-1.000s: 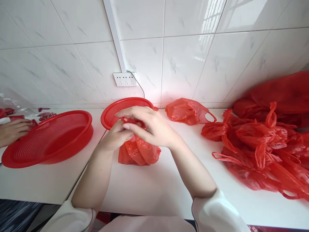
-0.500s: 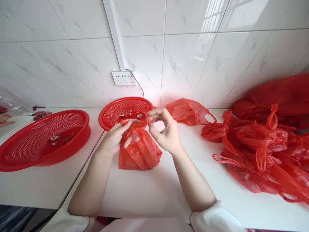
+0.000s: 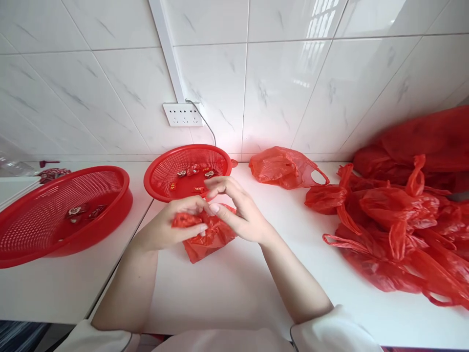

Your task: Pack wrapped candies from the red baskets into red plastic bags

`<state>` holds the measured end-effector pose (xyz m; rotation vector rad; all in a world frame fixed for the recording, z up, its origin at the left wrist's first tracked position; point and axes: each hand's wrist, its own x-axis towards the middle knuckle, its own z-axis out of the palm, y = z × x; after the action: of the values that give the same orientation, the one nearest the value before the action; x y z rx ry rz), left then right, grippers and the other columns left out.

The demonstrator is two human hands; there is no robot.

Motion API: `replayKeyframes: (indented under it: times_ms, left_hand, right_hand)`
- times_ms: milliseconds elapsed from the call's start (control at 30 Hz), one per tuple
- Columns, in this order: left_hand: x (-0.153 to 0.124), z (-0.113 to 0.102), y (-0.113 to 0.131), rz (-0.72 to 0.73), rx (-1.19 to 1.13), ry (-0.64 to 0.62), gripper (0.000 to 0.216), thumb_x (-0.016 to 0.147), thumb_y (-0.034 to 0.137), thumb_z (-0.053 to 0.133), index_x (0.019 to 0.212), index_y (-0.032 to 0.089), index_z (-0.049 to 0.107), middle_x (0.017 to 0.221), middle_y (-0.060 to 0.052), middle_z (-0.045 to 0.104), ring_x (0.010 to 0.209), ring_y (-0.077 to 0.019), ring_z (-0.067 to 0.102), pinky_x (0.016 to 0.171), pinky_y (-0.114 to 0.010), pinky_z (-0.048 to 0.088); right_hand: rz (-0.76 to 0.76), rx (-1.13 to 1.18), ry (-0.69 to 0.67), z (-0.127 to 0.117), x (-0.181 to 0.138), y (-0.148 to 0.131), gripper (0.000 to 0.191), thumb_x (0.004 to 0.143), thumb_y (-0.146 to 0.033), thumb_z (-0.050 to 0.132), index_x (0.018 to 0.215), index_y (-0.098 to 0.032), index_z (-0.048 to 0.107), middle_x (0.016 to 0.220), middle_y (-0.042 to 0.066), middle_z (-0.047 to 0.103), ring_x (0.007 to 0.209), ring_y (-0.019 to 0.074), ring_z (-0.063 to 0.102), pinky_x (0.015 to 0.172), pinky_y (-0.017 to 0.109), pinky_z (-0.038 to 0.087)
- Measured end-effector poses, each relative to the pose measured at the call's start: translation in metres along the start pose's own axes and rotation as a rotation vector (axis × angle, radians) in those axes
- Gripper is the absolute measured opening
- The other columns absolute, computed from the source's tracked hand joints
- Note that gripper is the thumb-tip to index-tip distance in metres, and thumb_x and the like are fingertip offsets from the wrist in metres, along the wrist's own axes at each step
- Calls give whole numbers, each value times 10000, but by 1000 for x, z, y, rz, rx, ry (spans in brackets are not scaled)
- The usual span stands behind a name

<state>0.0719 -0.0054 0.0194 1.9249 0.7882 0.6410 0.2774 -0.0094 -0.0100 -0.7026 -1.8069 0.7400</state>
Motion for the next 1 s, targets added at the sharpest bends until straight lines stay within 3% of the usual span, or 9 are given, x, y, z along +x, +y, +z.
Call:
replayKeyframes:
  times_ms: [67, 133, 300, 367, 500, 600, 767, 1000]
  left_hand:
    - [-2, 2, 2, 115, 289, 32, 232, 817, 97, 551, 989, 231, 629, 879, -8, 676, 781, -153, 643, 702, -266, 503]
    - [-2, 5, -1, 243, 546, 156, 269, 818, 49, 493, 960, 236, 624, 885, -5, 682, 783, -148, 635, 687, -257, 481]
    - [6, 8, -16, 507, 836, 572, 179, 835, 94, 558, 908, 238, 636, 933, -31, 670, 821, -146, 650, 677, -232, 489]
    - [9, 5, -20, 558, 853, 629, 136, 820, 107, 615, 868, 231, 643, 854, -10, 675, 762, -131, 651, 673, -224, 500]
    - [8, -6, -22, 593, 765, 571, 154, 818, 102, 661, 904, 229, 682, 843, 9, 719, 736, -111, 670, 675, -211, 532]
    - [2, -16, -24, 549, 732, 519, 128, 818, 146, 685, 907, 236, 702, 816, 19, 738, 700, -110, 675, 644, -214, 536]
    - [-10, -31, -22, 338, 654, 436, 39, 840, 227, 667, 830, 223, 704, 731, 35, 721, 562, -88, 631, 580, -209, 504]
    - [-25, -55, -20, -27, 596, 313, 135, 823, 328, 659, 758, 222, 710, 595, 51, 609, 497, -71, 467, 474, -207, 370]
  right_hand:
    - [103, 118, -73, 5, 1, 4, 286, 980, -393, 438, 1216, -257, 528, 1383, 90, 497, 1226, 216, 529, 992, 414, 466]
    - [195, 191, -107, 9, 1, 8, 353, 1004, -406, 375, 1313, -269, 478, 1377, 81, 522, 1186, 194, 568, 983, 394, 479]
    - [244, 329, -113, 10, 2, 18, 332, 950, -358, 522, 1258, -239, 565, 1220, 69, 643, 1076, 185, 631, 925, 365, 525]
    - [224, 314, -96, 7, 2, 21, 266, 912, -326, 588, 1148, -217, 645, 1127, 69, 680, 942, 177, 666, 825, 336, 563]
    - [183, 74, 5, -3, 0, 22, 207, 917, -264, 566, 1070, -232, 702, 1017, 38, 719, 676, 125, 656, 660, 293, 573]
    - [148, -130, 34, -10, -2, 17, 241, 931, -208, 511, 1071, -235, 706, 1011, 31, 728, 714, 139, 692, 676, 288, 582]
    - [121, -269, -23, -28, -5, 11, 312, 915, -113, 440, 1043, -217, 705, 969, 28, 740, 886, 167, 714, 802, 303, 586]
    - [404, -392, 39, -87, -21, 26, 215, 885, -195, 507, 960, -209, 707, 878, 32, 746, 855, 203, 723, 788, 336, 586]
